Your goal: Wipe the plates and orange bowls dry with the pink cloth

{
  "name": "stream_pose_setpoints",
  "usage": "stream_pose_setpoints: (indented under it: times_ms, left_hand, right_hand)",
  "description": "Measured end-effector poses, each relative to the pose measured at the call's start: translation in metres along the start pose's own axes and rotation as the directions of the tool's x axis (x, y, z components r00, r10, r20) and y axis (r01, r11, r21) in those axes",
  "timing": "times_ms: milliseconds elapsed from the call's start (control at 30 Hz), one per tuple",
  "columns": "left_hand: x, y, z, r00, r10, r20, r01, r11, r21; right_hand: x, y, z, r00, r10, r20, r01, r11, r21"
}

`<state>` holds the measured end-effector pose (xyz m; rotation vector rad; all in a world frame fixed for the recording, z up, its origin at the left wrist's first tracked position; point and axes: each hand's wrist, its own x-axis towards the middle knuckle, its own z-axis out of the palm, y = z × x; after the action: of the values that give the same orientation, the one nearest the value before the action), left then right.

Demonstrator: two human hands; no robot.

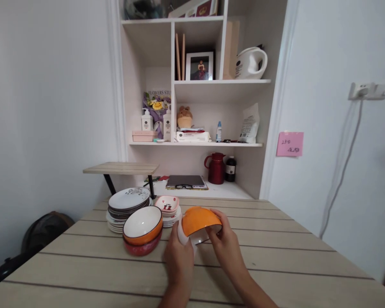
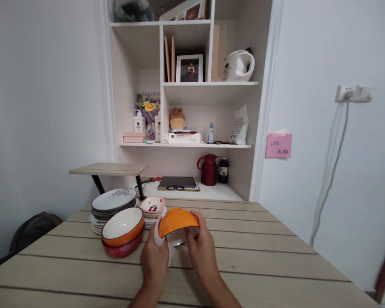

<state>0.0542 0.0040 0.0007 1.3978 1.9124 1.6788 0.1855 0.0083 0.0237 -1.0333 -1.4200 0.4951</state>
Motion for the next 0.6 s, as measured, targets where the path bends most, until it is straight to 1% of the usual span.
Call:
stream_pose_setpoints:
  times_ms: [133,233,267,333,400,467,533,600]
  left_hand:
    - [-0.001,-0.003,0.0,0.997,0.077,0.004,-0.077,0.997,-0.029]
    - [-0.001,-0.007,-0.001,0.991,0.13,0.012,-0.13,0.991,-0.021]
    - [0.0,-0.008,-0.001,0.987,0.159,0.019,-0.159,0.987,-0.005]
    - [0.0,-0.009,-0.001,0.969,0.243,0.053,-0.246,0.968,0.054]
    - [0.002,-0.009,-0.002,0.942,0.319,0.106,-0.331,0.935,0.124]
    - [0.002,-0.008,-0.001,0.922,0.356,0.151,-0.379,0.911,0.164]
    - [0.002,-0.006,-0.001,0.912,0.379,0.157,-0.402,0.903,0.15]
    - [0.002,-0.005,-0.001,0.905,0.404,0.134,-0.418,0.904,0.094]
  right_hand:
    - [0.002,0.005,-0.002,0.998,-0.052,-0.045,0.052,0.999,-0.016]
    - [0.004,0.009,-0.006,0.986,-0.128,-0.103,0.122,0.991,-0.057]
    - [0.005,0.01,-0.007,0.982,-0.157,-0.103,0.148,0.985,-0.085]
    - [0.004,0.011,-0.009,0.98,-0.191,-0.053,0.182,0.974,-0.134]
    - [0.004,0.011,-0.011,0.985,-0.174,0.013,0.174,0.974,-0.149]
    - [0.003,0.011,-0.013,0.989,-0.146,0.037,0.15,0.978,-0.147]
    - [0.003,0.01,-0.015,0.991,-0.129,0.018,0.131,0.982,-0.135]
    - [0.003,0.008,-0.016,0.994,-0.112,-0.003,0.111,0.988,-0.104]
